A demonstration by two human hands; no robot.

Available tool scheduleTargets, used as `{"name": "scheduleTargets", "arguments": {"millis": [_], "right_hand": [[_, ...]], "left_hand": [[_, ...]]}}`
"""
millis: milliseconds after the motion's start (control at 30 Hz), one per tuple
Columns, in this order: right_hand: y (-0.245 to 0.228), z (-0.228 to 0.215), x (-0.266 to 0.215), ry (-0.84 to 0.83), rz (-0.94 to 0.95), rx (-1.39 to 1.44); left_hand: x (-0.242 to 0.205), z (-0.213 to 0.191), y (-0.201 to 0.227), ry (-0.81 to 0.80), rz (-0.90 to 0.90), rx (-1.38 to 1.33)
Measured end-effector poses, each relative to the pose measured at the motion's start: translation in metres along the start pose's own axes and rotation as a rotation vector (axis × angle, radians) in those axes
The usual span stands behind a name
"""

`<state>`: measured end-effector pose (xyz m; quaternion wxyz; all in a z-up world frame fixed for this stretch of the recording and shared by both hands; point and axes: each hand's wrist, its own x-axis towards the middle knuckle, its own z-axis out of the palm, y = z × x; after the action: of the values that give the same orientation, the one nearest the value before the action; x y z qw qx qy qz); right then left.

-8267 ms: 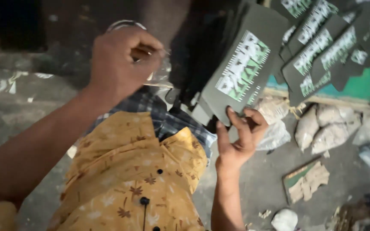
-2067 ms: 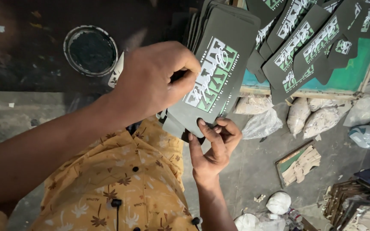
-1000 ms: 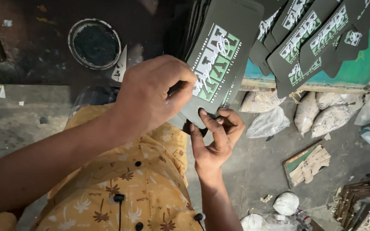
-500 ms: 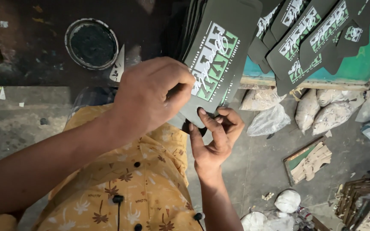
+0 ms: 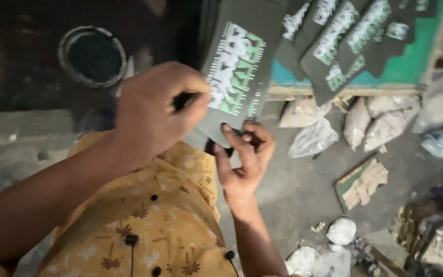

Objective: The person applies a green and white sticker onto a dark gray rectangular card. They hold the card with one hand and use the other to smooth the sticker onto the surface. The person repeats this process on multiple cards, stacking the finished ones on a table.

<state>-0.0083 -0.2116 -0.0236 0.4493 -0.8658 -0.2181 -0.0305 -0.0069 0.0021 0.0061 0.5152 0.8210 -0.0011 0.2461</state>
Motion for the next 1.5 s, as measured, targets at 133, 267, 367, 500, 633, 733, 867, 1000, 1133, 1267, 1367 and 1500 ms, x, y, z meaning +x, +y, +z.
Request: {"name": "scheduleTargets", "arguments": {"millis": [133, 267, 367, 500, 633, 733, 867, 1000, 1133, 1267, 1367, 1500], "right_hand": [[-0.009, -0.012, 0.008, -0.034, -0.012, -0.009], [0.000, -0.018, 0.004, 0.085, 0.025, 0.077], [0.008, -0.027, 0.012, 0.193, -0.001, 0.231], [0.021, -0.066, 0.047, 0.384, -0.082, 0.304], [0.050, -0.139, 0.111, 0.533, -0.321, 0.310], [0.069, -0.195, 0.167, 0.539, -0.441, 0.166], [0.120, -0.235, 0.199, 0.532, -0.549, -0.036], [0.238, -0.226, 0.195, 0.577, -0.340, 0.037], [0.264, -0.156, 0.132, 0.354, 0.149, -0.284], [0.179, -0.083, 0.079, 0.328, 0.139, -0.361], [0.175, -0.068, 0.055, 0.348, 0.359, -0.096], [0.167, -0.056, 0.034, 0.456, 0.484, 0.201]], "left_hand": [[0.001, -0.010, 0.003, -0.011, -0.017, -0.075], [-0.007, -0.026, 0.009, 0.046, -0.014, -0.060], [-0.010, -0.043, 0.013, 0.041, -0.160, -0.228], [-0.032, -0.060, -0.002, 0.046, -0.229, -0.138], [-0.054, -0.066, -0.004, 0.092, -0.425, -0.126], [-0.047, -0.070, 0.015, 0.069, -0.580, 0.020], [-0.069, -0.063, -0.022, 0.082, -0.283, 0.059], [-0.072, -0.051, -0.016, 0.156, -0.436, -0.280], [-0.067, -0.050, -0.013, 0.119, -0.461, -0.228], [-0.069, -0.047, -0.024, 0.115, -0.430, -0.312], [-0.073, -0.044, -0.019, 0.129, -0.494, -0.351], [-0.067, -0.044, -0.018, 0.092, -0.486, -0.333]]}}
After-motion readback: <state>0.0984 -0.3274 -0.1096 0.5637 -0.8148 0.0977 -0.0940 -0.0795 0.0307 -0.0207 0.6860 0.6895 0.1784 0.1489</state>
